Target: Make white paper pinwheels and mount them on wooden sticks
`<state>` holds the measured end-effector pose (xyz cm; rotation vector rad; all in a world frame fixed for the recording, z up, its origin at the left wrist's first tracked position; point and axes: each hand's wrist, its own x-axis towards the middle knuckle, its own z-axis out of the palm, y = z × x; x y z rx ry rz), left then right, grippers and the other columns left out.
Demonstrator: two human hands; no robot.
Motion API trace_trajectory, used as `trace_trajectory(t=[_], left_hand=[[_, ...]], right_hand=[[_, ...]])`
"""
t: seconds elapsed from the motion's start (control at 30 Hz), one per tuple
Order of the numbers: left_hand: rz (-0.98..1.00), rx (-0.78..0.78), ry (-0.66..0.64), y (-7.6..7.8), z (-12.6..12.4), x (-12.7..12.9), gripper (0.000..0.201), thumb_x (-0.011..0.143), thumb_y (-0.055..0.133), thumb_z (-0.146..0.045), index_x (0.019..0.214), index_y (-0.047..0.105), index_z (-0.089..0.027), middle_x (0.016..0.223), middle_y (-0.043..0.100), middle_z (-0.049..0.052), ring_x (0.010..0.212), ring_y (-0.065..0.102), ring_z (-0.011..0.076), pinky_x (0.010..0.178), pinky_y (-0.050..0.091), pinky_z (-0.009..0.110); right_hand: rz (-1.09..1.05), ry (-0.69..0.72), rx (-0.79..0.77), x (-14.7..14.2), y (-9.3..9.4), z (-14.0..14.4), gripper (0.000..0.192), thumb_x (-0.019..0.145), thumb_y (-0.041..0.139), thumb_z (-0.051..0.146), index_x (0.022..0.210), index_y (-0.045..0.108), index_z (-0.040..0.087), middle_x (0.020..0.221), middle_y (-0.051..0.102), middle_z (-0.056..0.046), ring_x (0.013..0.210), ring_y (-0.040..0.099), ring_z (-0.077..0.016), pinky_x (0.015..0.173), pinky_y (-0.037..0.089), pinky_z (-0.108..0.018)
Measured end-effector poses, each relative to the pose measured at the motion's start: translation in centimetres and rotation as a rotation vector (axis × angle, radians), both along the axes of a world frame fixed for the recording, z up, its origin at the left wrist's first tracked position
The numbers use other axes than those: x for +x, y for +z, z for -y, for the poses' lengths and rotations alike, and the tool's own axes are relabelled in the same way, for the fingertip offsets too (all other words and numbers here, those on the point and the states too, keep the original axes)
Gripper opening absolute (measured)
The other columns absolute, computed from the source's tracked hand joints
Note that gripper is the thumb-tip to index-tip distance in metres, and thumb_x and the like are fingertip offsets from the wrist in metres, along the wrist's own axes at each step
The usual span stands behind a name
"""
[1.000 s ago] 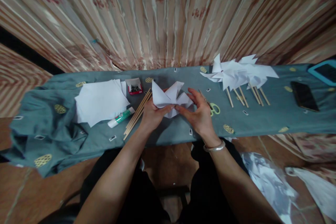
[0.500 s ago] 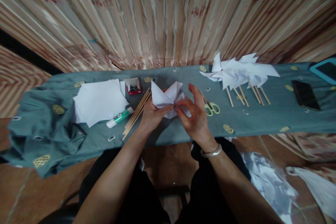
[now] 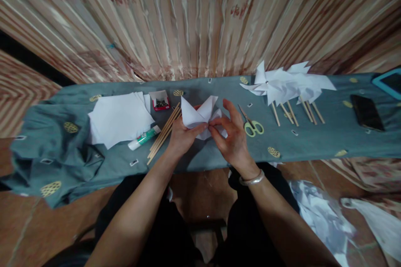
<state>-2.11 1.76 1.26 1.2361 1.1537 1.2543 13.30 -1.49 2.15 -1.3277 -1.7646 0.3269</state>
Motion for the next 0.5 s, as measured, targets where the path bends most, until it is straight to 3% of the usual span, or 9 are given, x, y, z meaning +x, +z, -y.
trace_trajectory(t=[0.5], left_hand=[[0.020, -0.005, 0.014, 0.24, 0.04, 0.05, 0.047, 0.062, 0.079, -0.028, 0.107, 0.074, -0.015, 0.084, 0.074, 0.004, 0.071, 0.066, 0.0188, 0.064, 0.053, 0.029]], right_hand=[[-0.030, 0.007, -0.003, 0.15, 0.22, 0.20, 0.006, 0.087, 0.060, 0.023, 0.089, 0.065, 0.025, 0.155, 0.040, -0.003, 0.142, 0.038, -0.0282, 0.117, 0.032, -0.056]])
